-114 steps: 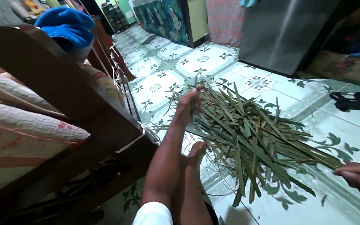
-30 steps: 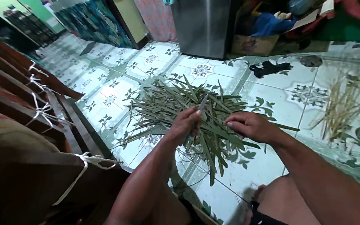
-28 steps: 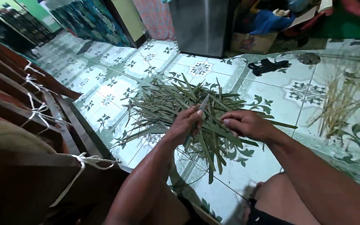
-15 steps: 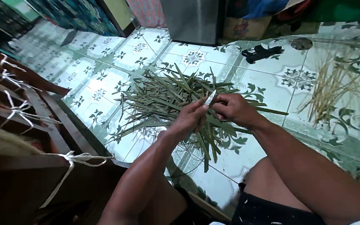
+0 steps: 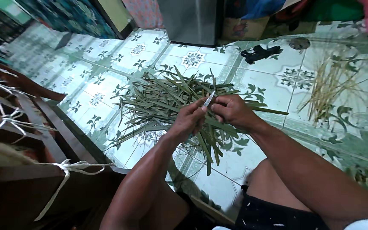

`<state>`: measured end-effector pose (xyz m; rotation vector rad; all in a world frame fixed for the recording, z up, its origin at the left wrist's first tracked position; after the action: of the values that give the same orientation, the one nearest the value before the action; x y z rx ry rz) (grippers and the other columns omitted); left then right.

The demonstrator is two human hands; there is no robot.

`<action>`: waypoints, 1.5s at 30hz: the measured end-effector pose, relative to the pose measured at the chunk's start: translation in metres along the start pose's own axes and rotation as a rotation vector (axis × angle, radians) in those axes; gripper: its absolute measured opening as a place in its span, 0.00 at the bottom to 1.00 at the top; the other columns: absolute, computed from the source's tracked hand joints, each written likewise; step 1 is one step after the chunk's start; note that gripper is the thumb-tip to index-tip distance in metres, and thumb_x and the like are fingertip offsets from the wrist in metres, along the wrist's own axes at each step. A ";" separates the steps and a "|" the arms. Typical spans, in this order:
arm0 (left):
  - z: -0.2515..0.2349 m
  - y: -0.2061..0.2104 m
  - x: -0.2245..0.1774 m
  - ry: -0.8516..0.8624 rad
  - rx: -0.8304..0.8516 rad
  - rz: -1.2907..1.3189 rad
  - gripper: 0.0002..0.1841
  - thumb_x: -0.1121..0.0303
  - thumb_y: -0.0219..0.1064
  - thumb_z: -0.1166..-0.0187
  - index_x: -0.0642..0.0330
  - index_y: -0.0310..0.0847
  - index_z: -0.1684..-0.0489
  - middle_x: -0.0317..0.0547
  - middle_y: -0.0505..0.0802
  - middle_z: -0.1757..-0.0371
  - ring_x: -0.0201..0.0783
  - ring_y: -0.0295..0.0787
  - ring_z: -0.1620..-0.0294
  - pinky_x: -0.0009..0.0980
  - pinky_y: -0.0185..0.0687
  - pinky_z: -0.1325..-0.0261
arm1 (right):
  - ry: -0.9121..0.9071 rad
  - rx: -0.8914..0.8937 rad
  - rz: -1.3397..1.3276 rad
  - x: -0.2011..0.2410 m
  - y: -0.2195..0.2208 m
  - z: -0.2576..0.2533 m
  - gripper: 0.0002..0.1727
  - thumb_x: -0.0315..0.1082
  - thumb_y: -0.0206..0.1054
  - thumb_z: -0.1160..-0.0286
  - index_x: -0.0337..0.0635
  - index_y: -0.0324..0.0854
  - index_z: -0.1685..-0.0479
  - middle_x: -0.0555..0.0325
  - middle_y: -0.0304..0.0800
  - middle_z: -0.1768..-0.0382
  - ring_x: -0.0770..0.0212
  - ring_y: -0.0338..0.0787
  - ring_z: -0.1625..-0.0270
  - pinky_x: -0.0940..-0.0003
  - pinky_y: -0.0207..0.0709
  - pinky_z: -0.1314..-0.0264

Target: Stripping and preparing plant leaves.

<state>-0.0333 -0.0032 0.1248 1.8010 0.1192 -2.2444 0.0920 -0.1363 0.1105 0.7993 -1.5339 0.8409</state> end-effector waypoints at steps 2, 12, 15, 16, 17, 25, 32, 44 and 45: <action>0.002 0.003 -0.003 -0.009 0.013 -0.002 0.22 0.67 0.52 0.09 0.51 0.72 0.17 0.38 0.77 0.80 0.27 0.68 0.88 0.20 0.65 0.87 | -0.003 -0.002 0.000 0.001 0.000 0.001 0.09 0.28 0.60 0.16 0.38 0.85 0.62 0.64 0.79 0.83 0.74 0.76 0.84 0.79 0.74 0.79; 0.002 0.000 -0.007 0.007 -0.027 -0.015 0.21 0.66 0.54 0.09 0.52 0.73 0.20 0.36 0.76 0.82 0.26 0.67 0.89 0.20 0.67 0.86 | -0.079 -0.039 0.120 0.002 -0.005 0.003 0.06 0.29 0.66 0.20 0.39 0.84 0.66 0.62 0.81 0.79 0.73 0.77 0.82 0.78 0.76 0.79; 0.002 -0.003 -0.009 0.018 -0.070 -0.016 0.21 0.64 0.54 0.09 0.50 0.73 0.19 0.36 0.76 0.81 0.26 0.67 0.89 0.20 0.67 0.87 | -0.107 -0.039 0.144 0.002 -0.006 0.004 0.06 0.30 0.67 0.20 0.39 0.87 0.62 0.63 0.83 0.77 0.73 0.78 0.82 0.77 0.76 0.78; 0.002 -0.003 -0.009 0.012 -0.075 -0.009 0.21 0.64 0.54 0.09 0.50 0.73 0.19 0.36 0.76 0.82 0.26 0.68 0.89 0.20 0.67 0.87 | -0.113 -0.040 0.149 0.002 -0.006 0.004 0.06 0.30 0.67 0.20 0.39 0.87 0.62 0.63 0.83 0.77 0.73 0.78 0.81 0.77 0.77 0.78; 0.002 -0.002 -0.008 0.010 -0.070 0.001 0.21 0.64 0.54 0.09 0.50 0.73 0.19 0.36 0.76 0.82 0.26 0.68 0.89 0.20 0.67 0.87 | -0.117 -0.043 0.156 0.002 -0.006 0.004 0.06 0.30 0.67 0.20 0.39 0.87 0.62 0.63 0.83 0.77 0.73 0.78 0.81 0.77 0.76 0.77; 0.000 -0.013 -0.018 0.075 -0.113 0.020 0.21 0.66 0.50 0.08 0.58 0.72 0.19 0.34 0.74 0.84 0.26 0.66 0.90 0.21 0.66 0.87 | -0.146 -0.045 0.207 0.003 -0.009 0.007 0.06 0.31 0.67 0.20 0.42 0.88 0.60 0.63 0.86 0.71 0.73 0.79 0.78 0.76 0.78 0.74; 0.000 -0.019 -0.022 0.099 -0.163 0.031 0.20 0.66 0.51 0.08 0.58 0.73 0.21 0.33 0.75 0.83 0.25 0.67 0.90 0.20 0.67 0.87 | -0.204 -0.055 0.287 0.006 -0.011 0.009 0.06 0.31 0.66 0.22 0.42 0.89 0.63 0.64 0.86 0.67 0.76 0.78 0.76 0.79 0.75 0.74; 0.004 -0.033 -0.033 0.179 -0.183 0.110 0.20 0.66 0.48 0.08 0.57 0.72 0.21 0.31 0.73 0.85 0.24 0.66 0.91 0.19 0.66 0.88 | -0.288 -0.067 0.378 0.006 -0.021 0.017 0.07 0.33 0.67 0.24 0.42 0.89 0.63 0.63 0.84 0.67 0.76 0.79 0.72 0.80 0.76 0.70; 0.004 -0.034 -0.033 0.182 -0.180 0.109 0.21 0.66 0.48 0.08 0.57 0.71 0.21 0.31 0.73 0.85 0.24 0.66 0.91 0.19 0.66 0.88 | -0.289 -0.066 0.373 0.006 -0.021 0.017 0.07 0.33 0.67 0.24 0.41 0.89 0.63 0.64 0.83 0.67 0.77 0.79 0.71 0.81 0.76 0.69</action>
<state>-0.0391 0.0338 0.1547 1.8626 0.2432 -1.9278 0.1008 -0.1621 0.1163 0.6120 -1.9974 0.9682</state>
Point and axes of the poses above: each hand's wrist, its own z-axis away from the middle knuckle, its own y-axis out of the palm, x = y × z, the point moved 2 cm from there along -z, towards the middle knuckle
